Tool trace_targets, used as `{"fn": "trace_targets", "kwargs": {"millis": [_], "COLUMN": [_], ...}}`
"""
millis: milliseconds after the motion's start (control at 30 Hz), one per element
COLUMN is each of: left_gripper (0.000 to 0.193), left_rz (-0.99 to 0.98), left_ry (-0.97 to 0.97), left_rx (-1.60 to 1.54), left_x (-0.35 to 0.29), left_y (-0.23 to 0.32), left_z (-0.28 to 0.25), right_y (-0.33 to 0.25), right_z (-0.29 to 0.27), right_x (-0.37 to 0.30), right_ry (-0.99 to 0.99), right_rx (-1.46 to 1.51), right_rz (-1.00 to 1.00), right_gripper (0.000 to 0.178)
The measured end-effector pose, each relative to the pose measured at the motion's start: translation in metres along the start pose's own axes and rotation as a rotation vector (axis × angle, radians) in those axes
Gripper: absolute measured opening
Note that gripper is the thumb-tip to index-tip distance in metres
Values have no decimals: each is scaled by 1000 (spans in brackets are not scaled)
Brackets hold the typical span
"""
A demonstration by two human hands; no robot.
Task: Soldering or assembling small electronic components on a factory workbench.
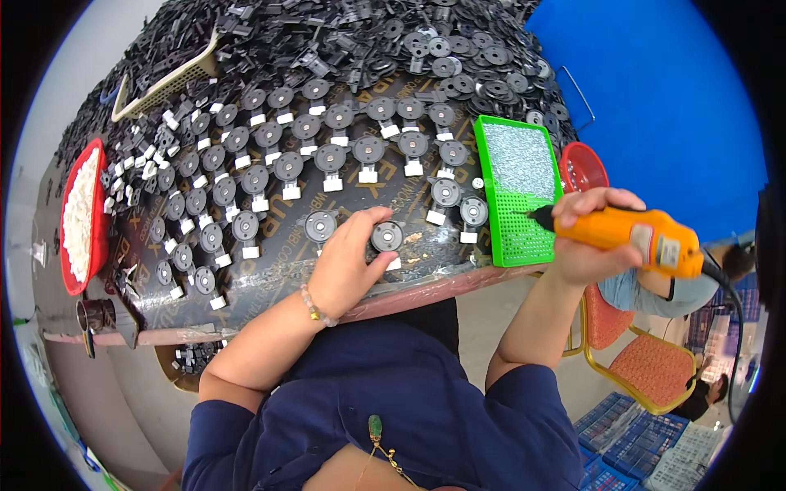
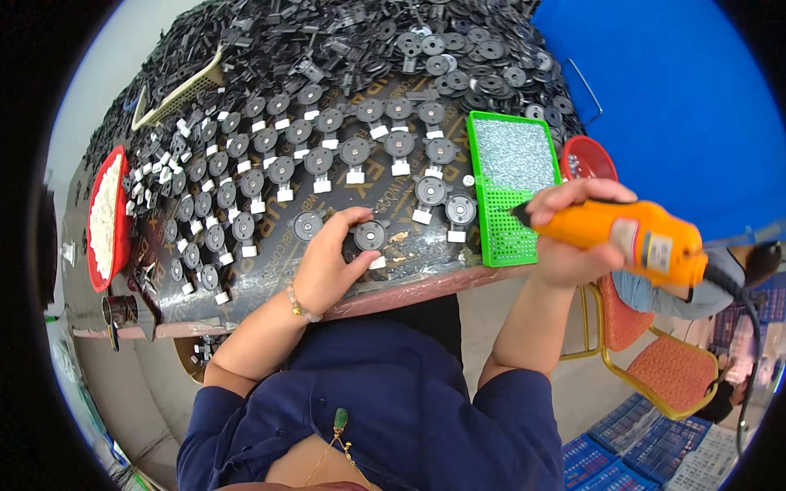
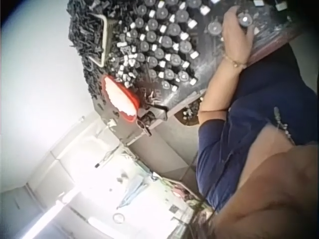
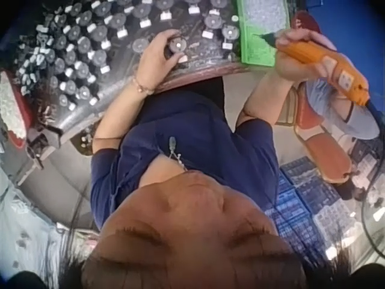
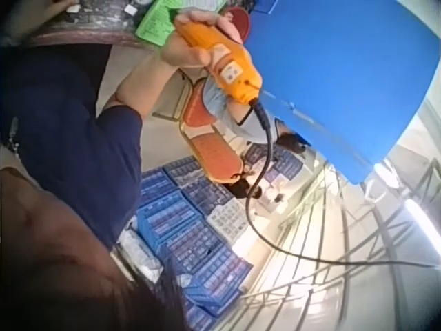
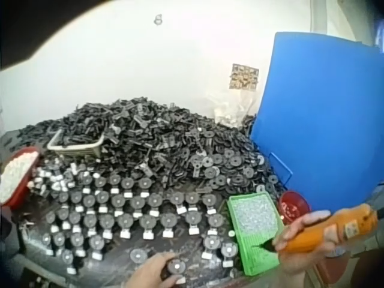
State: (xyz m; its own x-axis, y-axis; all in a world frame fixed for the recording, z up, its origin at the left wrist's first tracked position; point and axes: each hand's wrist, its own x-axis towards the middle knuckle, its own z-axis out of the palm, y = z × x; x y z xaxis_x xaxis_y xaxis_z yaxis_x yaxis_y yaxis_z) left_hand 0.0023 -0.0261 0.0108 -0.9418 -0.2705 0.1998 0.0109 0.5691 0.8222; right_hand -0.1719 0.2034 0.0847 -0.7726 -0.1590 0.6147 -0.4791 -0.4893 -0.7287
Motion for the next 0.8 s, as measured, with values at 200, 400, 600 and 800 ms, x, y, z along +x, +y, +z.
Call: {"fn": "trace_targets", "kwargs": {"millis": [200, 400, 600, 800], "left_gripper": [54, 53, 53, 52], "left_rz": [59, 39, 26, 83], "left_ry": [-53, -49, -58, -30], "left_rx": [125, 136, 142, 99], "left_x": [-1, -3, -2, 0], "left_y": [-4, -2, -3, -3], "left_z": [0, -2, -2, -2], "right_y": [23, 45, 51, 47], "right_z": [80, 104, 106, 115], "right_x": [-39, -43, -42, -42], "right_ry": [-262, -342, -389, -446], "right_rx": [180, 215, 223, 133], "right_rz": [197, 280, 315, 336], "right_gripper": [84, 81, 78, 75]}}
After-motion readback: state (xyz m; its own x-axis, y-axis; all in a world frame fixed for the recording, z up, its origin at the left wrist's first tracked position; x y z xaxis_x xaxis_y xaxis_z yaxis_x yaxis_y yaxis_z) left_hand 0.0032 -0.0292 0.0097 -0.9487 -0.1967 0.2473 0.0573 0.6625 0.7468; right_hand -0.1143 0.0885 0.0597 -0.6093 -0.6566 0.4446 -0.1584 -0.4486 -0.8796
